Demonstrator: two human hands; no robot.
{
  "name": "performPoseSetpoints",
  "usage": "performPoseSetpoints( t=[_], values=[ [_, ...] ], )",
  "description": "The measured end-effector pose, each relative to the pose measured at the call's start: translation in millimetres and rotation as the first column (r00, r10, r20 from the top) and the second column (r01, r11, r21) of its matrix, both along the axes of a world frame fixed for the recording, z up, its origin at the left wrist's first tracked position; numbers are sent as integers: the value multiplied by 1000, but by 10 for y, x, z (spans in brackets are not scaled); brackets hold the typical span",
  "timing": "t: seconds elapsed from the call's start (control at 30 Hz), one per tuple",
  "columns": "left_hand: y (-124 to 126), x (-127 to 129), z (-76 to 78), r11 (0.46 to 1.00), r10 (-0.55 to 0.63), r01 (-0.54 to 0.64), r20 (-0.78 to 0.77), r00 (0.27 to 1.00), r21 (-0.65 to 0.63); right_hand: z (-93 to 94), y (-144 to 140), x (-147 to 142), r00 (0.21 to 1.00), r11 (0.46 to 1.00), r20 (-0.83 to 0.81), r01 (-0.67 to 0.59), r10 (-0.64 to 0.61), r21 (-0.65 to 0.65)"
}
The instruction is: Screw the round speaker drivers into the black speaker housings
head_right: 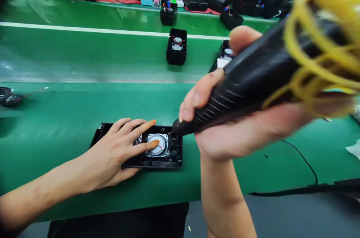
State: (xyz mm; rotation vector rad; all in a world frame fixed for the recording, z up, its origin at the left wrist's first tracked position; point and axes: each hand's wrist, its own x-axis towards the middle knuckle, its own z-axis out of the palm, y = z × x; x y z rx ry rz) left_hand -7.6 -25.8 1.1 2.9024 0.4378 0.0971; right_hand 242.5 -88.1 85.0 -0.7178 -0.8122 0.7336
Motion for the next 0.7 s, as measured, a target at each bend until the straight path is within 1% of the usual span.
performPoseSetpoints(
  t=[0.07, 0.1, 0.17, 0.23, 0.37, 0.5, 0.6, 0.7],
  values=[
    [-2, -8, -5, 1000, -4, 4, 2, 1000, -1, -83, 148, -186, 993, 992, -12, 121, -121, 29],
    [0, -12, -9, 1000, -6, 6, -2, 1000, -2, -137, 202, -249, 990, 990, -13, 138, -138, 25],
    [11, -16, -21, 1000, -7, 7, -8, 1000, -4, -245, 269, -315, 995, 995, -1, 105, -105, 3],
    [24, -15, -33, 1000, -2, 2, -6, 1000, -4, -330, 291, -318, 998, 998, 27, 65, -64, -23],
    [35, 2, -34, 1000, -4, 4, 3, 1000, -1, -399, 280, -256, 998, 999, 58, -37, 39, -33],
    [19, 21, -5, 1000, -3, 3, 2, 1000, -2, -440, 278, -218, 997, 998, 71, -35, 38, -45],
    [10, 30, 10, 1000, 0, 0, 8, 1000, -1, -499, 289, -211, 992, 999, 114, -42, 44, -22],
    [17, 34, 14, 1000, 0, 0, 10, 1000, 1, -547, 301, -214, 993, 999, 115, -35, 36, -13]
  ],
)
